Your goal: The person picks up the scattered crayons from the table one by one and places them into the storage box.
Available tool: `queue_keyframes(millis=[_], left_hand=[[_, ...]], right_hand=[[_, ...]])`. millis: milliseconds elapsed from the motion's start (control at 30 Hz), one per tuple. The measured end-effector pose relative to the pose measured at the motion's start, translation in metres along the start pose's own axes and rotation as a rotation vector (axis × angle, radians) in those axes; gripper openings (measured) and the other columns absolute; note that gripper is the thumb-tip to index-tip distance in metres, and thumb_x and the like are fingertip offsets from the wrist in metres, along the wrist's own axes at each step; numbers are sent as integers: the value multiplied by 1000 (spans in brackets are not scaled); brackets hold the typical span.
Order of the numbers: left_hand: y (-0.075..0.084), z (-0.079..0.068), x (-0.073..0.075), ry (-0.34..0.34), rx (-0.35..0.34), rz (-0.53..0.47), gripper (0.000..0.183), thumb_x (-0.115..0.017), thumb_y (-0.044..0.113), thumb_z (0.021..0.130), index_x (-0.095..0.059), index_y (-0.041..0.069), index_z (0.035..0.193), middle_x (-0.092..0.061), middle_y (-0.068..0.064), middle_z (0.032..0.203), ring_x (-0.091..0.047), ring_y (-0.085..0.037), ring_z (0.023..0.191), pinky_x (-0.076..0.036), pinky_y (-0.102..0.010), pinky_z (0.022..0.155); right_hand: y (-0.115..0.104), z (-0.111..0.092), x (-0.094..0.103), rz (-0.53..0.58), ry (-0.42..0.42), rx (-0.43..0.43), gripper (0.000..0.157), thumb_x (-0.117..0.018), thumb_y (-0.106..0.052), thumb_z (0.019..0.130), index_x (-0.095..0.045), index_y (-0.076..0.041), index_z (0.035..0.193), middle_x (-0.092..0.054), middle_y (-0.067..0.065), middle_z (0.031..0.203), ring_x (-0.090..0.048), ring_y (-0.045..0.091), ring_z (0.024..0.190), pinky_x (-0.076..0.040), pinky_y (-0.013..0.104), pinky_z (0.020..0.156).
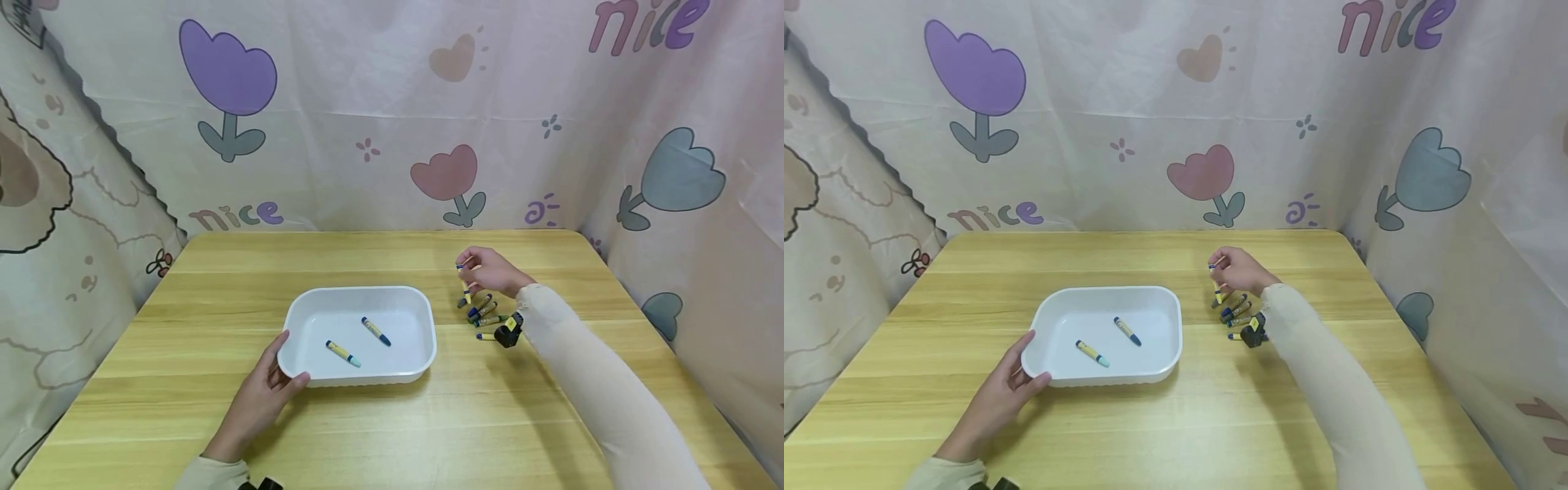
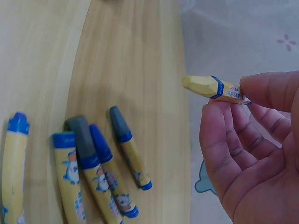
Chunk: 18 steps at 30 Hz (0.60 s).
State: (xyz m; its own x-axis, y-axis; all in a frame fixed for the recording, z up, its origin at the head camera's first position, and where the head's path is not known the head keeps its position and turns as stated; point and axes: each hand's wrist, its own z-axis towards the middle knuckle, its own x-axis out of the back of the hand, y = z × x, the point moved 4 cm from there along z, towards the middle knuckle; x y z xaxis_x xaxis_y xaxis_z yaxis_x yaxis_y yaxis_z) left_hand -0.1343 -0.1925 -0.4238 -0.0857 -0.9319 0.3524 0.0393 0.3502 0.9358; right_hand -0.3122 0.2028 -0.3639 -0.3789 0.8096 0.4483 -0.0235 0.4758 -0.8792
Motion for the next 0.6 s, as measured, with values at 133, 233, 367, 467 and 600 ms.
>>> queue_keyframes(millis=[133, 233, 367, 467, 600], left_hand=[[0, 0, 0, 3, 2, 9, 86, -69, 23, 92, -14, 8, 156, -27, -23, 154, -43, -34, 130, -44, -12, 90], [-1, 0, 0, 0, 6, 8, 86, -69, 23, 93, -13, 9, 156, -27, -23, 154, -44, -33, 130, -44, -12, 90], [-1, 0, 0, -4, 6, 11, 85, -68, 24, 93, -13, 10, 156, -28, -22, 154, -44, -33, 130, -43, -11, 90], [-1, 0, 0, -3, 7, 16, 85, -68, 24, 93, -13, 10, 156, -28, -22, 154, -44, -33, 131, -43, -10, 90], [-1, 0, 0, -4, 2, 17, 85, -68, 23, 93, -13, 10, 156, -28, -22, 154, -43, -33, 131, -43, -11, 90]], right_hand=[[-7, 1, -3, -10, 4, 4, 24, -55, -2, 96, -49, 5, 119, -52, 16, 100, -58, 23, 76, -59, 46, 76], [-12, 1, -5, -6, 3, 12, 25, -55, -3, 95, -50, 5, 119, -52, 17, 101, -58, 25, 79, -56, 52, 81], [-19, 3, -9, -9, -3, 19, 23, -56, -3, 95, -51, 2, 117, -53, 17, 103, -59, 26, 80, -57, 51, 81], [-26, 3, -13, -8, -12, 26, 23, -56, -3, 96, -52, 2, 117, -53, 16, 103, -59, 27, 81, -57, 51, 80], [-35, 4, -20, -9, -27, 40, 22, -56, -3, 96, -52, 2, 116, -53, 17, 103, -59, 26, 81, -55, 54, 82]])
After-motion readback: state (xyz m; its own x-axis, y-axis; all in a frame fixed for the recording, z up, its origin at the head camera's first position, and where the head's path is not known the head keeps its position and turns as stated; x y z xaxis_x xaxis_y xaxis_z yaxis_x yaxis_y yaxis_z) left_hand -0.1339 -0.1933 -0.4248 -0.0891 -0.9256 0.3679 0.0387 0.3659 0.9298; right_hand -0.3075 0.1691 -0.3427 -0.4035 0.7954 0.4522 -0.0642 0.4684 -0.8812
